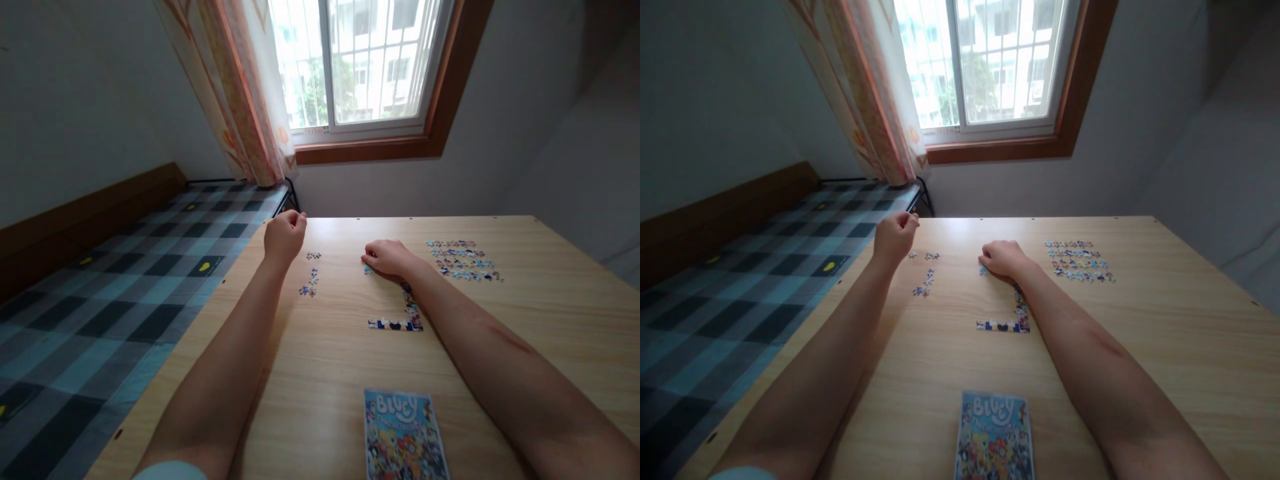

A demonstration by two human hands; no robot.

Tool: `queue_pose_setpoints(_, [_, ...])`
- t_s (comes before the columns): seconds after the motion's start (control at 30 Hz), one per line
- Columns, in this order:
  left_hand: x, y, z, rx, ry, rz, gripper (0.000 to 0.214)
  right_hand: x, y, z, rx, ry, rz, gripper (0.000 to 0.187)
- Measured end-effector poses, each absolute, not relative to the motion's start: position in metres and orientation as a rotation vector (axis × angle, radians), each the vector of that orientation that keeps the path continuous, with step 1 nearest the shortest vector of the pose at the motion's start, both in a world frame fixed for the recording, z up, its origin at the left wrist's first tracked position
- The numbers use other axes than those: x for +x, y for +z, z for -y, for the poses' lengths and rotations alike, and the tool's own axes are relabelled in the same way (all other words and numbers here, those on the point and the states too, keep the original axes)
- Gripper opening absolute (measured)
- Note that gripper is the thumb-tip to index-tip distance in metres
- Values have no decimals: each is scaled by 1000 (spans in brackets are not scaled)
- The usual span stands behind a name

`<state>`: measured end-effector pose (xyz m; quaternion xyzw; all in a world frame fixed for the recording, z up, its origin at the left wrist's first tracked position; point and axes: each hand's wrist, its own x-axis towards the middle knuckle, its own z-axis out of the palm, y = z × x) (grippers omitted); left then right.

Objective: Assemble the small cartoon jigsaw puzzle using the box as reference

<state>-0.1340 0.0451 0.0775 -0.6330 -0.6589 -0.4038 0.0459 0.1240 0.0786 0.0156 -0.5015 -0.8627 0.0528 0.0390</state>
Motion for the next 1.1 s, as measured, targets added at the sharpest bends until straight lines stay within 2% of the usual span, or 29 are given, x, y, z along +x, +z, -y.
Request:
queue_pose_setpoints(0.1, [-144,74,-50,-1992,-885,2209,20,125,14,-80,-1532,171,2642,35])
queue_pose_setpoints(0.33, [-154,73,-48,-2089,-280,2404,27,124,13,-80,-1521,164,2635,38])
queue_pose_setpoints(0.5, [-147,85,-39,-2357,390,2442,31,124,15,-79,-1528,187,2646,40])
queue_pose_setpoints(0.57, [-144,88,-36,-2415,530,2421,31,125,16,-79,-1524,196,2642,40])
queue_pose_setpoints(1.1, [-131,70,-34,-2445,480,2272,18,125,20,-82,-1535,291,2674,42])
